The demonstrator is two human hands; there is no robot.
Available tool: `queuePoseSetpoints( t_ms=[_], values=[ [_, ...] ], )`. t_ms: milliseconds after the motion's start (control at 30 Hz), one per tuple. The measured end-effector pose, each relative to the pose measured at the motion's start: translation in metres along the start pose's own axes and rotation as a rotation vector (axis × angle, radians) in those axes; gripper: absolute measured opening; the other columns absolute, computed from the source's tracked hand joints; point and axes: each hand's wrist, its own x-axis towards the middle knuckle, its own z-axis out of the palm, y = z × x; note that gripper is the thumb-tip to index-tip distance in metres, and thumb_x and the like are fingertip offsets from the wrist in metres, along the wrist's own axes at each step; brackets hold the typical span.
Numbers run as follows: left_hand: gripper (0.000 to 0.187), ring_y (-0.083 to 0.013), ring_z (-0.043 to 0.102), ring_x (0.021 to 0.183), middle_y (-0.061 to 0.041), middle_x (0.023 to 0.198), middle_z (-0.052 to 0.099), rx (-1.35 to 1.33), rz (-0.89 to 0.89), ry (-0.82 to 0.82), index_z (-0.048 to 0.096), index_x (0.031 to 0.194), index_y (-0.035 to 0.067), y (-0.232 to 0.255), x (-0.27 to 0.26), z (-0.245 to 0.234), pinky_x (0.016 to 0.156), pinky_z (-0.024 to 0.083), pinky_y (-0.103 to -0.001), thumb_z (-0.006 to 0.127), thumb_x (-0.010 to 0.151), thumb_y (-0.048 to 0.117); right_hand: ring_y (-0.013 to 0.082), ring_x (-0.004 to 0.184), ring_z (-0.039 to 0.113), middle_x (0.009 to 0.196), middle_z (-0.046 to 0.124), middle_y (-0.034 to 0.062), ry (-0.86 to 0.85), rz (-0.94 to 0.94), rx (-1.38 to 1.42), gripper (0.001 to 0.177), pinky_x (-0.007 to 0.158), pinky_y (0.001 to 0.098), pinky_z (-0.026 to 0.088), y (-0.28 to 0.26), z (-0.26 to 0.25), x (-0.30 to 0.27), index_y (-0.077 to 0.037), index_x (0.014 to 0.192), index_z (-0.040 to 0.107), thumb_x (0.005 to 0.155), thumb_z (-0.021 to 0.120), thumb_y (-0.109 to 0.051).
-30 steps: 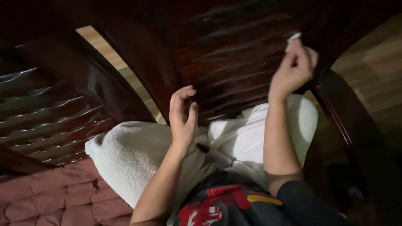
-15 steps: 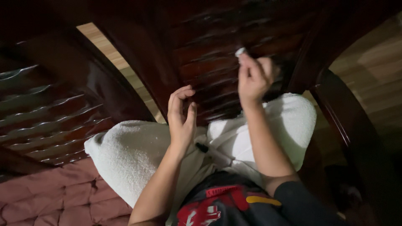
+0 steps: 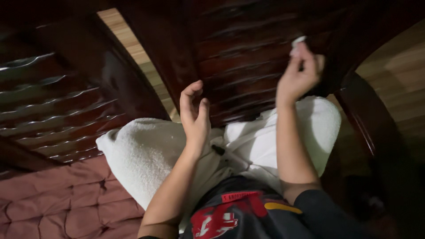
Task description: The person wipes the wooden headboard of a bed with a white cloth. They apply liquid from a small bottle onto the cloth and continue wiping the headboard surface.
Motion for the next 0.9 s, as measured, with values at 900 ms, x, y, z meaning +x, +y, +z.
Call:
queuePoseSetpoints(
  t_ms=[900],
  values=[
    [0.027,-0.0143,0.054,0.116,-0.005,0.124,0.059,-0.348,-0.173,0.051,0.057,0.124,0.002,-0.011,-0.006,-0.005,0.108,0.043,-0.029,0.05,0.1,-0.009,0.0258,0.107,0.062,0.109,0.069,0.0033,-0.606,-0.582,-0.112,0.015,0.095,0.0426,0.047,-0.051,0.018,-0.083,-0.013,0.101,0.076,0.087,0.075,-0.007]
  ],
)
